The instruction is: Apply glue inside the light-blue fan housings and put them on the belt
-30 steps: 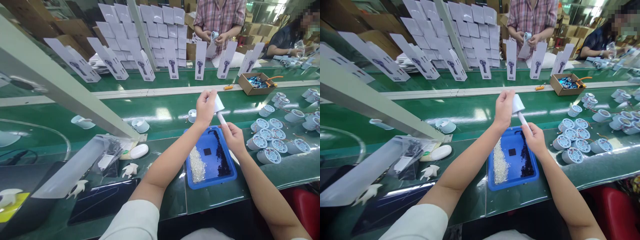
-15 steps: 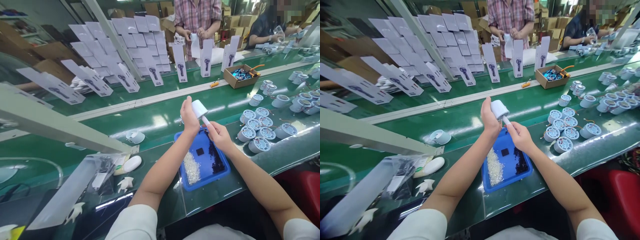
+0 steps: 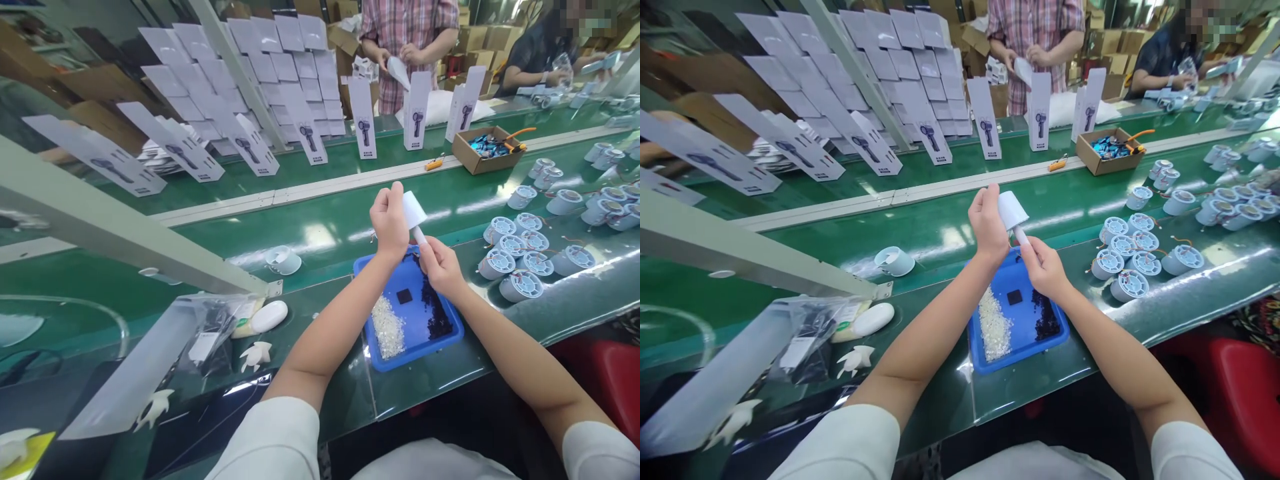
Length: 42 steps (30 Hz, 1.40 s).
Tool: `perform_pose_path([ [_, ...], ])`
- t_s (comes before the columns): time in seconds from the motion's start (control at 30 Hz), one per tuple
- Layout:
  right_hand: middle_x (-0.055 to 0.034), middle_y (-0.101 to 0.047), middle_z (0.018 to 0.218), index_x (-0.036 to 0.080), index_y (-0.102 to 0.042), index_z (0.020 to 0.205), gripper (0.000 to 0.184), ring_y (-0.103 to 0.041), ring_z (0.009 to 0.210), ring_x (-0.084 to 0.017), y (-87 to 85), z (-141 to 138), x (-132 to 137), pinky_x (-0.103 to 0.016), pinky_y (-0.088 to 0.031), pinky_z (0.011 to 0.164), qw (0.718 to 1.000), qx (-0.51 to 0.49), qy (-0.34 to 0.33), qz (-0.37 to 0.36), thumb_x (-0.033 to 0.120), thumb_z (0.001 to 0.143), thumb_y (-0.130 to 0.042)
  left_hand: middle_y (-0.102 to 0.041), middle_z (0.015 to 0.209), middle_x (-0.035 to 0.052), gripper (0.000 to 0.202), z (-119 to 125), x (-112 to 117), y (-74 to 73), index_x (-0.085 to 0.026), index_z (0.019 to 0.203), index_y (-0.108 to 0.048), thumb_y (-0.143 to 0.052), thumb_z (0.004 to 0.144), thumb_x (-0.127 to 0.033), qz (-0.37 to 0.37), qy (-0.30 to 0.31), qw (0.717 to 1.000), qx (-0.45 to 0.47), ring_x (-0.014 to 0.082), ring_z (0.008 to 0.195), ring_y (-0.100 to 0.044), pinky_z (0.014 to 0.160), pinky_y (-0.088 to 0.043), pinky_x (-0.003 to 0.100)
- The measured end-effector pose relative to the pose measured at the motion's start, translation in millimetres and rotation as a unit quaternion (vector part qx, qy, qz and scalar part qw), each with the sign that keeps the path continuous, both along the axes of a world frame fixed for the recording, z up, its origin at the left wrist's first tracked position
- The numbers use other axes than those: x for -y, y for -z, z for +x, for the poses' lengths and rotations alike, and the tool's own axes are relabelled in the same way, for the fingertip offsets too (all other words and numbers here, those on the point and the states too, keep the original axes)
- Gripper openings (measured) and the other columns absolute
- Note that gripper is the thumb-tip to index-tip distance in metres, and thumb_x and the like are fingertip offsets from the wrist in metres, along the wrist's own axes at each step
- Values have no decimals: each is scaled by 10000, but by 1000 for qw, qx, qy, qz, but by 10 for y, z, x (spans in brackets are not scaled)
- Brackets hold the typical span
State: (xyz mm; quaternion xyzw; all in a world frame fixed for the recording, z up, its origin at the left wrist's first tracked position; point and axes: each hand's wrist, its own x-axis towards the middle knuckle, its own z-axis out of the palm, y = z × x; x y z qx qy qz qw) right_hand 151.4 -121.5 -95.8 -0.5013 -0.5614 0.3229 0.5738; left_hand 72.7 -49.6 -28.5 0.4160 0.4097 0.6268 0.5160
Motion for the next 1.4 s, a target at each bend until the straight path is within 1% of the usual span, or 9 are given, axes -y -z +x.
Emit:
perform_pose_path([
  [0.23, 54, -437, 540, 194, -660, 992, 336, -375, 474, -105, -106, 153, -36, -264, -322, 492, 992, 106, 69, 26, 483, 884, -527, -470, 756, -17, 302, -141, -151, -53, -209, 743, -401, -670, 832, -315, 52, 157, 971, -174, 102, 734, -529, 686, -446, 209],
  [0.37, 74, -471, 534, 208, -613, 1014, 243, -414, 482, -111, -96, 221, -116, -267, -351, 532, 987, 150, 51, 8, 366, 834, -575, -467, 785, -14, 433, -543, -439, -75, -235, 844, -430, -818, 653, -222, 55, 45, 953, -294, 175, 886, -582, 815, -463, 279],
  [0.53, 100, -435, 493, 228, -508, 766, 191, -390, 460, -86, -56, 85, -79, -241, -332, 505, 993, 104, 50, -27, 347, 762, -658, -576, 972, 77, 361, -958, -795, 94, -215, 737, -513, -801, 541, -121, -25, 69, 815, -575, 347, 1190, -518, 1020, -413, 445],
  [0.67, 64, -544, 580, 220, -554, 746, 218, -454, 524, -93, -54, -4, -28, -243, -381, 524, 993, 115, 33, -8, 353, 720, -724, -618, 1135, 139, 309, -870, -861, 272, -195, 832, -611, -790, 580, -178, -57, 158, 732, -660, 397, 1286, -464, 1106, -327, 514],
  [0.77, 46, -574, 636, 220, -556, 783, 249, -506, 532, -98, -12, -33, -50, -249, -429, 518, 997, 79, -5, 0, 424, 769, -698, -596, 1229, 134, 422, -683, -813, 378, -207, 1029, -618, -768, 635, -193, 72, 203, 753, -622, 357, 1282, -480, 1122, -316, 475],
  [0.9, 35, -573, 679, 219, -525, 797, 365, -570, 522, -106, 67, -57, -90, -261, -484, 497, 996, 44, -77, -21, 571, 823, -621, -639, 997, 84, 123, -513, -760, 508, -194, 836, -629, -669, 734, -137, 110, 233, 766, -589, 320, 1117, -589, 1138, -246, 538],
  [1.0, 36, -567, 672, 220, -533, 825, 393, -582, 529, -112, 87, -56, -92, -275, -510, 509, 994, 46, -94, -34, 606, 824, -602, -592, 1125, 111, 65, -482, -754, 517, -175, 770, -604, -659, 753, -144, 119, 208, 787, -569, 336, 1179, -531, 1119, -271, 526],
  [1.2, 29, -591, 661, 221, -537, 845, 333, -591, 548, -126, 77, -41, -85, -304, -527, 551, 988, 76, -122, -55, 544, 833, -620, -523, 1132, 61, 135, -495, -696, 147, -172, 732, -549, -678, 750, -135, 110, 92, 897, -417, 267, 1251, -428, 1098, -311, 418],
  [1.4, 22, -590, 650, 240, -533, 852, 304, -585, 552, -149, 91, -33, -92, -330, -521, 557, 987, 74, -127, -71, 530, 840, -621, -477, 910, 43, 344, -580, -617, -155, -218, 623, -355, -634, 806, -133, 132, 5, 944, -303, 176, 962, -496, 990, -379, 333],
])
